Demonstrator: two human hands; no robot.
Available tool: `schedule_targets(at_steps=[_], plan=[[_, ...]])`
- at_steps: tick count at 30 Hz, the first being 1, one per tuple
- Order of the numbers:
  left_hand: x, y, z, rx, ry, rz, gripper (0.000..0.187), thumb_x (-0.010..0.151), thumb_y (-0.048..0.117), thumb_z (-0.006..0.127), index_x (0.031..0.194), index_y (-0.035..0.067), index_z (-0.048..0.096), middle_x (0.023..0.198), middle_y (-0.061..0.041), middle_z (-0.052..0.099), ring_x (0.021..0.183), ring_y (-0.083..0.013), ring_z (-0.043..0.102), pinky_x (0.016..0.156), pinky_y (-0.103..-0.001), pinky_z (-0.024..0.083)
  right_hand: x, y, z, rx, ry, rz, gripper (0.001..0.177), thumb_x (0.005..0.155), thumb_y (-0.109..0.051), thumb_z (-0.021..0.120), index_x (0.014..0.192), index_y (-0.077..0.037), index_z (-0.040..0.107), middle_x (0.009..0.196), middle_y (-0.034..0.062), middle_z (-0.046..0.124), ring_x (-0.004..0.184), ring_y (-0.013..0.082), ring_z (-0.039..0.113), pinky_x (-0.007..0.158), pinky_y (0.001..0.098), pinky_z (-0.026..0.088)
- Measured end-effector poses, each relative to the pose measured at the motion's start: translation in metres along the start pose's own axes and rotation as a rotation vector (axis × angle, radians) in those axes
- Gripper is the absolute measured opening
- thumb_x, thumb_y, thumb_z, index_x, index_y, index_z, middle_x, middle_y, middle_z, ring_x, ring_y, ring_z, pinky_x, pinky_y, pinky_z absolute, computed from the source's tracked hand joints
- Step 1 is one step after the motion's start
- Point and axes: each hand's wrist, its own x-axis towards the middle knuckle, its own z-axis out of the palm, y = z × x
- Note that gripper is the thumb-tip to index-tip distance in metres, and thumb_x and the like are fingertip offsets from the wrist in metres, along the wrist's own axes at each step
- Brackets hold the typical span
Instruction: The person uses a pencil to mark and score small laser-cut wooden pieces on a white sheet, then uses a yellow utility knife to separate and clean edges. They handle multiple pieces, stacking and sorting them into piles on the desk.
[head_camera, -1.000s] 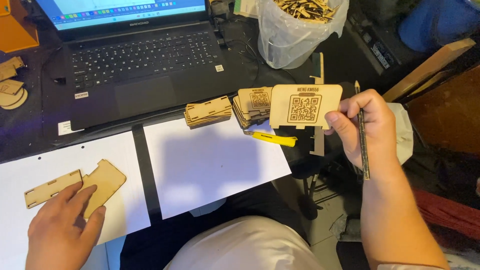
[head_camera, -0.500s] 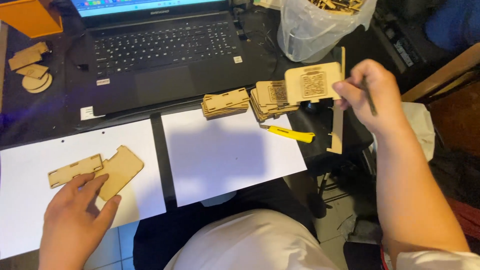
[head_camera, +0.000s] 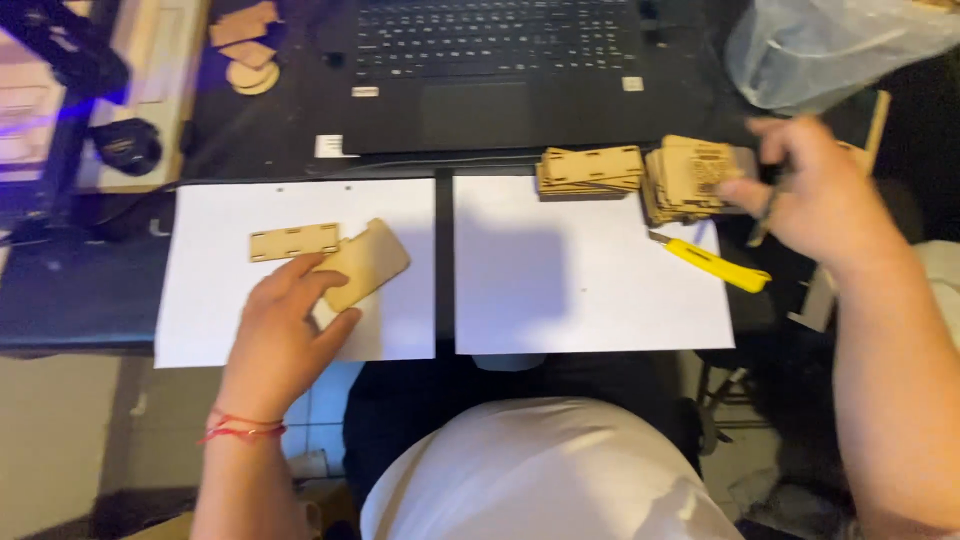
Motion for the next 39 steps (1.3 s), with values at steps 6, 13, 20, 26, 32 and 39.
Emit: schedule_targets(at_steps=[6,13,20,26,32,39], plan=[[0.002,0.000,0.002,0.063,0.017,0.046,0.036,0.079,0.027,0.075,0.112,0.012,0.070,0.133,-0.018,0.061,0.122,-0.0374,0.057,0.103,-0.048,0.043,0.011,-0.028,-0.010,-0.021,-0.308,-0.013,0.049,0.068,-0.022,0.088,0.087,-0.011,0.044,0.151,0.0135,0.049,0.134,0.0302,0.047,0.100,0.0459,0.038],[-0.001,0.000,0.000,0.069,-0.020,-0.011,0.036,0.082,0.028,0.073,0.115,0.012,0.069,0.138,-0.015,0.059,0.124,-0.0362,0.054,0.105,-0.049,0.040,0.015,-0.035,-0.015,-0.127,-0.445,-0.030,0.053,0.067,-0.023,0.090,0.092,-0.011,0.045,0.145,0.0090,0.053,0.132,0.0266,0.044,0.101,0.0453,0.040],[-0.002,-0.001,0.002,0.085,-0.005,0.016,0.037,0.083,0.027,0.072,0.116,0.012,0.069,0.137,-0.016,0.060,0.125,-0.0371,0.054,0.105,-0.050,0.041,0.029,-0.024,-0.009,-0.303,-0.465,-0.238,0.063,0.059,-0.032,0.094,0.100,-0.012,0.050,0.134,0.0072,0.060,0.111,0.0321,0.055,0.091,0.0448,0.043],[-0.003,-0.004,0.004,0.077,-0.008,0.011,0.036,0.085,0.029,0.071,0.117,0.012,0.068,0.138,-0.017,0.059,0.127,-0.0368,0.053,0.107,-0.050,0.039,0.030,-0.061,-0.022,-0.436,-0.604,0.019,0.069,0.066,-0.029,0.093,0.122,-0.019,0.054,0.125,0.0129,0.056,0.114,0.0290,0.055,0.092,0.0440,0.046],[-0.003,-0.002,0.003,0.072,-0.017,0.000,0.036,0.085,0.028,0.070,0.117,0.012,0.068,0.139,-0.017,0.058,0.126,-0.0373,0.053,0.107,-0.050,0.038,0.029,-0.062,-0.025,-0.475,-0.618,0.059,0.051,0.074,-0.019,0.084,0.116,-0.021,0.055,0.119,0.0095,0.062,0.094,0.0300,0.063,0.075,0.0438,0.048],[0.004,-0.001,-0.004,0.019,0.049,0.085,0.034,0.077,0.019,0.076,0.108,0.009,0.068,0.123,-0.017,0.063,0.112,-0.0376,0.059,0.097,-0.046,0.043,0.054,0.051,0.021,-0.299,-0.336,-0.561,0.080,0.047,-0.042,0.091,0.110,-0.006,0.059,0.151,0.0198,0.053,0.131,0.0410,0.054,0.108,0.0503,0.042]])
